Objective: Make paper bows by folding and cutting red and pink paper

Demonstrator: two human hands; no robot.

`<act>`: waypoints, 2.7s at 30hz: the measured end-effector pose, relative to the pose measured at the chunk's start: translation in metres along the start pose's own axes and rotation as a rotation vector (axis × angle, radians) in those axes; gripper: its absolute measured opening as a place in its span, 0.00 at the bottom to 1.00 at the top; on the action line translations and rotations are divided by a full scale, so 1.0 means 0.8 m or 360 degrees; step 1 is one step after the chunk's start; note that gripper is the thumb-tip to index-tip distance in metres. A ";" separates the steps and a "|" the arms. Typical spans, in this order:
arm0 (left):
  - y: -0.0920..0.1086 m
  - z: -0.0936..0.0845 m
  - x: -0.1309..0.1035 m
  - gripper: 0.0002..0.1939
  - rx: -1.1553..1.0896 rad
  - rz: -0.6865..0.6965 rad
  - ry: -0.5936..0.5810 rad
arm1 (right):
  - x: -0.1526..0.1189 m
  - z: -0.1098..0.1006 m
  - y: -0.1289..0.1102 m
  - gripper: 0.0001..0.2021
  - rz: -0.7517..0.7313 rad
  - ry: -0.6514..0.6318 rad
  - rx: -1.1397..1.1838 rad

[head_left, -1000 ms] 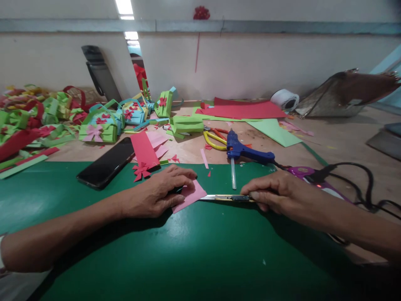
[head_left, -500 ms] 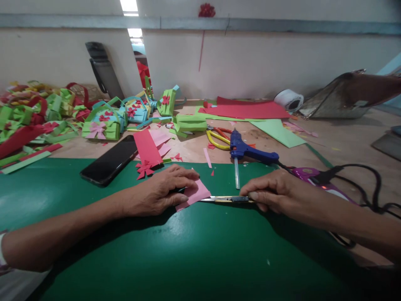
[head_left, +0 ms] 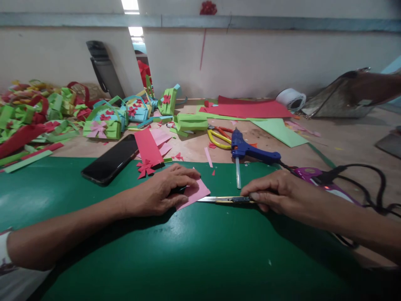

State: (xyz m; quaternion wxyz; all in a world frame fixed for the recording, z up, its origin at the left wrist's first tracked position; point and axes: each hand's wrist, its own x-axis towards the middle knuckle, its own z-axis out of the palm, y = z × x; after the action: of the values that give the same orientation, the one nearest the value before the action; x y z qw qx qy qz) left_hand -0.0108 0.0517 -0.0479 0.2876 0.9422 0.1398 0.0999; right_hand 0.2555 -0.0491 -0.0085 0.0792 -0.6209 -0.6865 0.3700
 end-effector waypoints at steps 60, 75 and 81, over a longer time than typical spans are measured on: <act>0.007 -0.003 0.001 0.12 -0.0037 0.0030 0.0043 | 0.013 0.014 -0.007 0.13 -0.0160 -0.0026 0.0055; 0.005 -0.002 0.001 0.13 -0.0071 0.0037 0.0043 | 0.020 0.017 -0.008 0.13 -0.0238 -0.0032 0.0054; 0.007 -0.006 0.001 0.09 -0.0204 -0.0070 0.0031 | 0.021 0.017 -0.006 0.13 -0.0178 -0.0018 0.0071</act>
State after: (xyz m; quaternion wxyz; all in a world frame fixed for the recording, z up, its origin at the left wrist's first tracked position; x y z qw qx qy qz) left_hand -0.0100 0.0501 -0.0411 0.3482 0.9175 0.1566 0.1116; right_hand 0.2408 -0.0391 -0.0211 0.1097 -0.5774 -0.7122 0.3838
